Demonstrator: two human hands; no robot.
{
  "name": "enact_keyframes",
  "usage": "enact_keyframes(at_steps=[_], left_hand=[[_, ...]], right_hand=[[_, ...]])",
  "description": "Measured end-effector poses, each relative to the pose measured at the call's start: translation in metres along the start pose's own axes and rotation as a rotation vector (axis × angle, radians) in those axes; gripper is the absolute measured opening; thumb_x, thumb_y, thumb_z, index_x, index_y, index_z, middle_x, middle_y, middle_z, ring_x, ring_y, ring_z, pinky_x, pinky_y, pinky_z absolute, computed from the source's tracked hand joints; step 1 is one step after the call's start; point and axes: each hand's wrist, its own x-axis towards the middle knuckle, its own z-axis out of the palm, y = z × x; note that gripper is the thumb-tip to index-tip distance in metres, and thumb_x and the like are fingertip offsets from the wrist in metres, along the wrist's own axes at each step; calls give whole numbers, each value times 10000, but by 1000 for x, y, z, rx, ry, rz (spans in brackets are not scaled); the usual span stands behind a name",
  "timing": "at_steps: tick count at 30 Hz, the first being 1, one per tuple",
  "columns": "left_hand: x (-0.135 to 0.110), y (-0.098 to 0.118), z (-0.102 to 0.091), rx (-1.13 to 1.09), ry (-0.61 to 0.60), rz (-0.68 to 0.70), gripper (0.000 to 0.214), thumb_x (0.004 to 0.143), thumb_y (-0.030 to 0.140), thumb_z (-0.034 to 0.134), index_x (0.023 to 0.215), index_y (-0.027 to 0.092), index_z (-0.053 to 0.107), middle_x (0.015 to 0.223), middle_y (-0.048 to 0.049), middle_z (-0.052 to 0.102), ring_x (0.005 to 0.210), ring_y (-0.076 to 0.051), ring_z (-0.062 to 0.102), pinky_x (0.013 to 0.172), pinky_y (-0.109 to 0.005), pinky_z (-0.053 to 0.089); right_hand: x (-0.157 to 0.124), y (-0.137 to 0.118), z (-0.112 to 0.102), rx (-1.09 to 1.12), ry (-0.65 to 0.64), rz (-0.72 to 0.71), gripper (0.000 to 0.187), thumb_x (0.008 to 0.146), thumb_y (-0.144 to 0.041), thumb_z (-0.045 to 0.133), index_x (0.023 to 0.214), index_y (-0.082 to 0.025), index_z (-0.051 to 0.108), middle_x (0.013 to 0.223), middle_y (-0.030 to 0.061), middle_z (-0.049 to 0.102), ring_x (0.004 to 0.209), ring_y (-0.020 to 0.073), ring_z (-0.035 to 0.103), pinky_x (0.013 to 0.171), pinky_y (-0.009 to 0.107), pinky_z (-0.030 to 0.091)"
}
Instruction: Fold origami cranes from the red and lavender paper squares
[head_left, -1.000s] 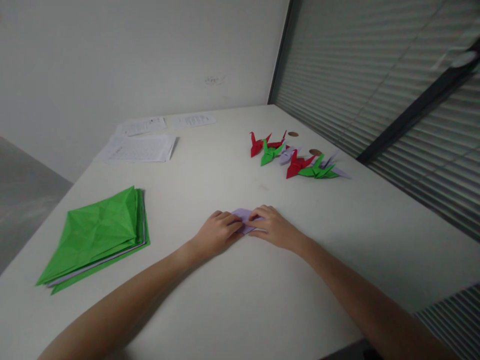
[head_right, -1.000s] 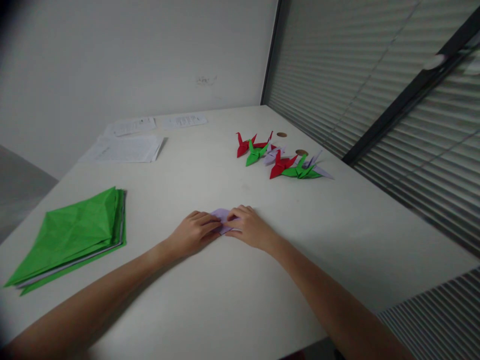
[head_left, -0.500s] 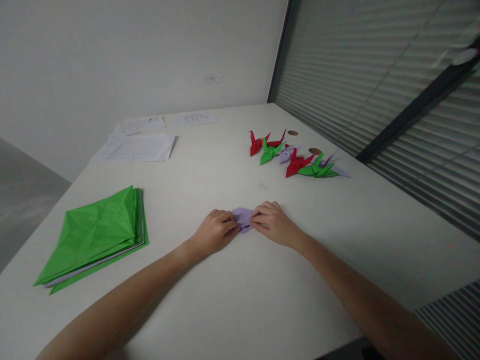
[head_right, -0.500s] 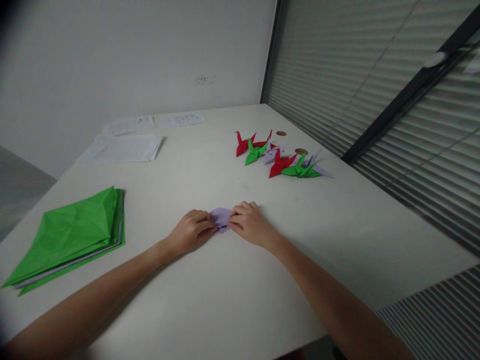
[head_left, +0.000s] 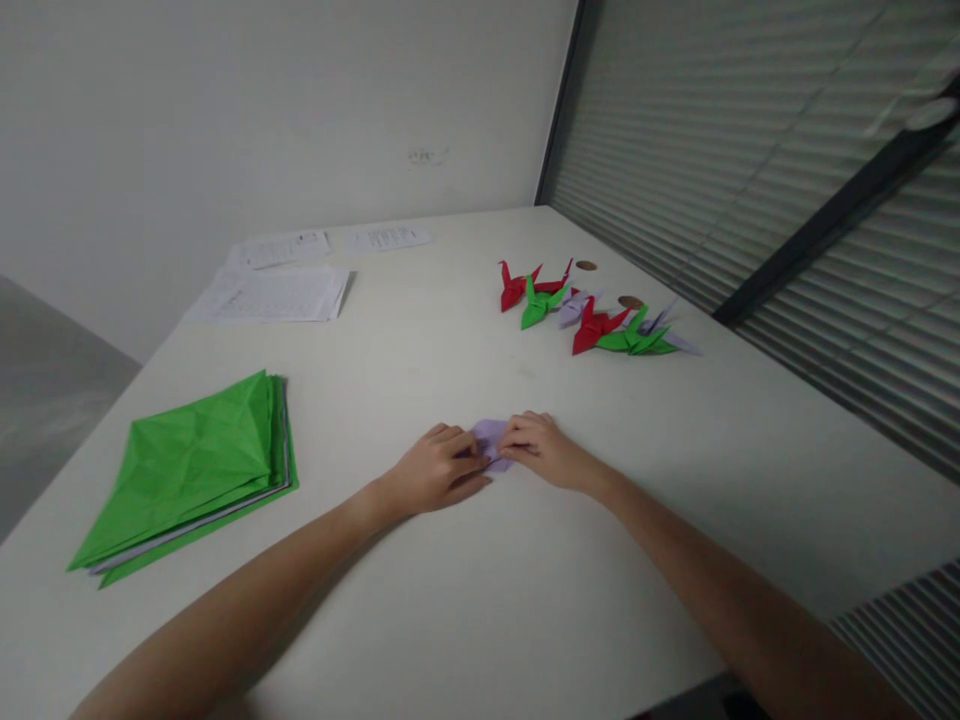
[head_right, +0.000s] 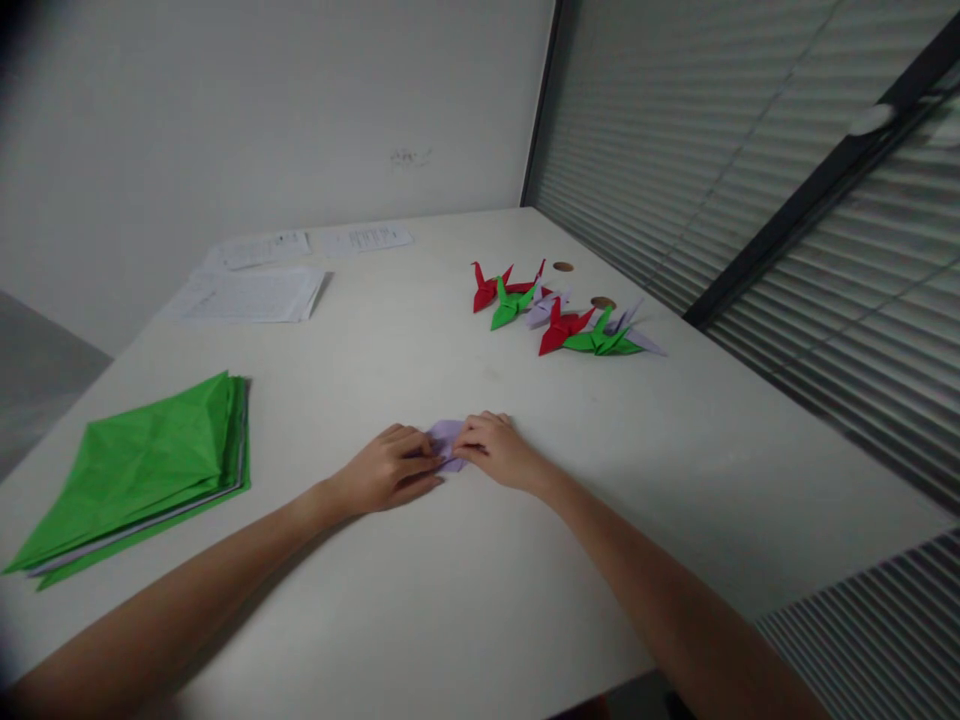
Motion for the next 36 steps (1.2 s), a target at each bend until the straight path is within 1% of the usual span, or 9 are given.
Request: enact_keyframes(at_steps=[3, 5, 10, 16, 19, 23, 30, 36], left_hand=[[1, 2, -3, 0, -42, 74, 343, 965, 395, 486, 1121, 149, 668, 1103, -130, 650, 980, -227, 599, 844, -364, 451], [2, 2, -4, -14, -55, 93, 364, 961, 411, 487, 1140, 146, 661, 1165, -136, 648, 1002, -234, 602, 855, -372, 454], [1, 1, -6, -76, -69, 84, 341, 953, 389, 498, 1138, 161, 672, 1128, -125, 682, 1022, -237, 618, 879, -382, 450], [0, -4, -4, -211, -47, 42, 258, 924, 326, 541, 1075, 187, 697, 1165, -101, 690, 1089, -220, 628, 938, -381, 450], [1, -6, -3, -273, -26, 21, 207, 900, 281, 568, 1015, 183, 710, 1160, -99, 697, 1094, -207, 635, 960, -373, 451], [2, -6, -1, -311, 1, 5, 172, 887, 220, 566, 948, 172, 719, 1126, -97, 712, 1058, -205, 651, 938, -372, 469], [3, -6, -2, -301, 6, 24, 235, 919, 227, 510, 853, 172, 729, 1122, -119, 705, 1038, -204, 649, 923, -382, 486], [5, -4, -4, -290, 21, 13, 210, 902, 194, 536, 819, 170, 727, 1079, -110, 715, 1003, -198, 657, 899, -370, 492]], right_hand=[[0, 1, -6, 30, -42, 37, 166, 935, -293, 590, 845, -217, 707, 870, 26, 675, 869, 182, 580, 818, 348, 365], [0, 1, -8, 38, -39, 53, 178, 933, -303, 591, 824, -213, 699, 848, 24, 668, 853, 180, 576, 812, 344, 370], [1, 1, -6, 27, 12, 125, 167, 884, -327, 658, 769, -212, 697, 792, 23, 652, 832, 187, 560, 798, 345, 378], [-1, 4, -1, -27, 58, 222, 150, 844, -341, 699, 751, -225, 702, 850, 41, 639, 883, 214, 556, 839, 387, 394], [-1, 7, 0, -17, 80, 217, 174, 834, -363, 705, 737, -220, 702, 858, 49, 620, 880, 215, 556, 821, 377, 424], [-1, 7, 0, -13, 84, 235, 163, 821, -344, 720, 725, -215, 698, 863, 50, 615, 878, 215, 558, 819, 383, 434], [0, 5, 1, 13, 100, 241, 152, 781, -326, 758, 694, -216, 700, 836, 48, 614, 850, 215, 559, 799, 378, 436], [0, 7, 2, -11, 98, 243, 162, 795, -340, 745, 695, -220, 698, 848, 50, 627, 861, 217, 565, 820, 389, 435]])
